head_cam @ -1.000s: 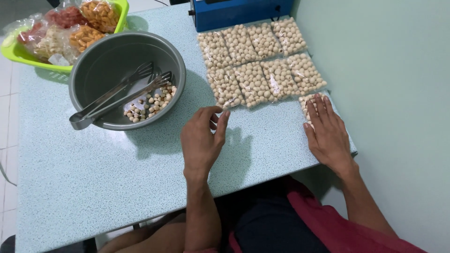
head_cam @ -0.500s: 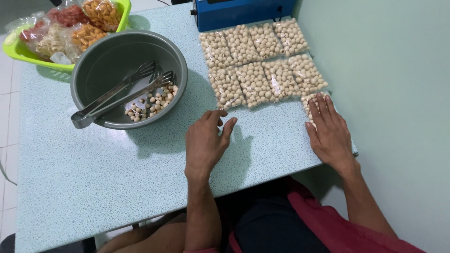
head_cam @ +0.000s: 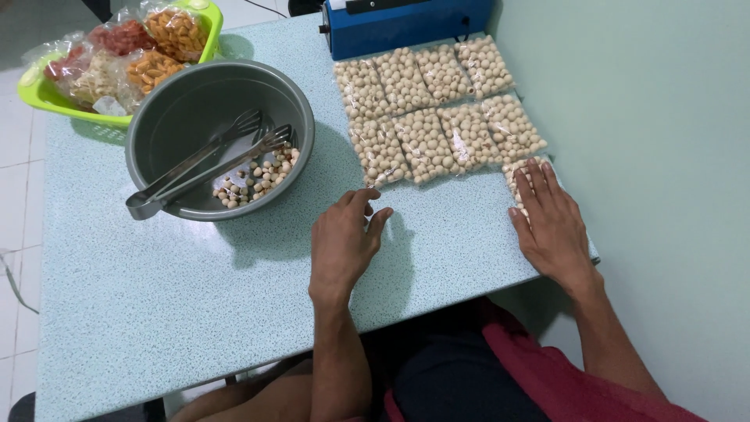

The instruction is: Packaging small round snacks into plastic bags using a spoon and a small measuring cup at a table.

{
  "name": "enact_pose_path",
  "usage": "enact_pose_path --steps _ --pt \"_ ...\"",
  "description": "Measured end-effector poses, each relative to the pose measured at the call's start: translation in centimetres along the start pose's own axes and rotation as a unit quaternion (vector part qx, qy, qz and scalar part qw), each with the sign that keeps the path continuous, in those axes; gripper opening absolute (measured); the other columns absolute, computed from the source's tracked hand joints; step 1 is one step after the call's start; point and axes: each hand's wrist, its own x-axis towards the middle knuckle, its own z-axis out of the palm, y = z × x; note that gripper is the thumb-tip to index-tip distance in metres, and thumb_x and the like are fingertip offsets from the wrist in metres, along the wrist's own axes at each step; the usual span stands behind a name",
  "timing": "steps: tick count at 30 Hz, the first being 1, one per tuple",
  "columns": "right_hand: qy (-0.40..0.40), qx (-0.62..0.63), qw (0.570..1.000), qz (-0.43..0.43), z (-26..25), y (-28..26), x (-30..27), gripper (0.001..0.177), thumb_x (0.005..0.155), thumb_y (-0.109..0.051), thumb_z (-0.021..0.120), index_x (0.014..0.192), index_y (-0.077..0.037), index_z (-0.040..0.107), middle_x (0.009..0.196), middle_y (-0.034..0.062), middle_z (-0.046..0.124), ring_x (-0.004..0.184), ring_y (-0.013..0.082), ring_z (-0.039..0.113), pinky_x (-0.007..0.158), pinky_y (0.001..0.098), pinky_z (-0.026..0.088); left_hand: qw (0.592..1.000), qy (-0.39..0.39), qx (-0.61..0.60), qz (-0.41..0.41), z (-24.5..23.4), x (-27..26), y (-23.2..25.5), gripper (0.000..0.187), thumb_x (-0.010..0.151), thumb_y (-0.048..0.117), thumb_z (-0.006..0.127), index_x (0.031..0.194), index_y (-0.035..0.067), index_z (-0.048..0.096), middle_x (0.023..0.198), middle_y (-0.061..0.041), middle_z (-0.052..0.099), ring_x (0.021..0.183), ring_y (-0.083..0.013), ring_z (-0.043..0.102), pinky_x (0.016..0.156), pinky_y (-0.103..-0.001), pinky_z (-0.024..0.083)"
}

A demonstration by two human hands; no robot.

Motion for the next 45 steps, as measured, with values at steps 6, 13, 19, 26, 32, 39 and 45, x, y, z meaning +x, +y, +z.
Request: enact_pose_path --steps 6,13,19,26,32,39,45 --pt "-0.020 -0.001 1.000 0.001 0.0 0.2 -0.1 0.059 0.109 -0.033 0.036 0.162 -0.006 0.034 0.170 0.0232 0.025 0.158 0.0413 0.018 0.120 0.0660 0.017 1.000 -0.021 0.001 -0.014 0.1 0.2 0.2 0.039 0.098 0.036 0.068 0.116 0.002 0.074 0.085 -0.018 0.074 0.077 -0.0338 0.076 0.064 -0.044 0.057" --pt "-0.012 -0.025 1.000 -0.009 0.3 0.2 0.0 0.065 0.109 -0.034 0.036 0.162 0.002 0.029 0.171 0.0278 0.018 0.160 0.0418 0.011 0.124 0.0647 0.001 1.000 -0.017 0.002 -0.010 0.5 0.1 -0.1 0.040 0.098 0.037 0.066 0.117 0.002 0.073 0.086 -0.017 0.073 0.078 -0.0333 0.076 0.064 -0.044 0.057" --pt "-0.038 -0.003 0.999 -0.025 -1.4 -0.8 0.2 0.071 0.103 -0.028 0.026 0.163 0.000 0.003 0.173 0.0157 0.003 0.160 0.0297 -0.006 0.123 0.0606 -0.011 0.982 0.147 -0.051 0.108 1.3 0.0 -0.4 0.027 0.100 0.038 0.061 0.099 0.013 0.071 0.090 0.001 0.074 0.068 -0.0104 0.067 0.055 -0.028 0.050" --pt "-0.050 0.001 0.999 -0.006 -1.6 -1.3 -1.1 0.080 0.104 -0.050 0.027 0.163 0.001 0.008 0.170 0.0229 0.011 0.160 0.0328 0.002 0.123 0.0609 -0.005 0.974 0.193 -0.036 0.112 2.2 0.1 -1.8 0.016 0.098 0.028 0.069 0.098 0.012 0.071 0.089 0.000 0.076 0.060 -0.0105 0.065 0.052 -0.027 0.051" --pt "-0.088 0.023 0.996 0.002 -2.3 -1.2 -0.7 0.086 0.100 -0.053 0.032 0.163 -0.001 0.005 0.172 0.0184 -0.001 0.159 0.0315 -0.006 0.123 0.0570 -0.005 0.977 0.187 -0.030 0.098 2.0 0.5 -1.4 0.022 0.100 0.036 0.064 0.099 0.015 0.072 0.089 0.002 0.076 0.060 -0.0087 0.067 0.051 -0.026 0.051" --pt "-0.042 0.071 0.997 0.001 -2.1 -2.5 -0.6 0.084 0.098 -0.045 0.041 0.164 -0.005 0.008 0.173 0.0159 0.000 0.160 0.0308 -0.006 0.119 0.0664 -0.009 0.979 0.183 -0.028 0.081 1.7 -0.1 -1.0 0.042 0.102 0.044 0.054 0.076 0.014 0.066 0.066 0.003 0.063 0.051 -0.0104 0.052 0.046 -0.029 0.038" --pt "0.168 0.204 0.951 -0.161 -3.6 -7.6 0.7 0.028 0.110 -0.014 0.048 0.103 0.000 0.071 0.141 0.0220 0.065 0.145 0.0434 0.053 0.123 0.0612 0.039 0.992 0.117 -0.004 0.057 2.5 -0.1 -2.0 0.035 0.100 0.016 0.065 0.133 0.027 0.057 0.060 0.005 0.055 0.048 -0.0105 0.043 0.045 -0.030 0.035"
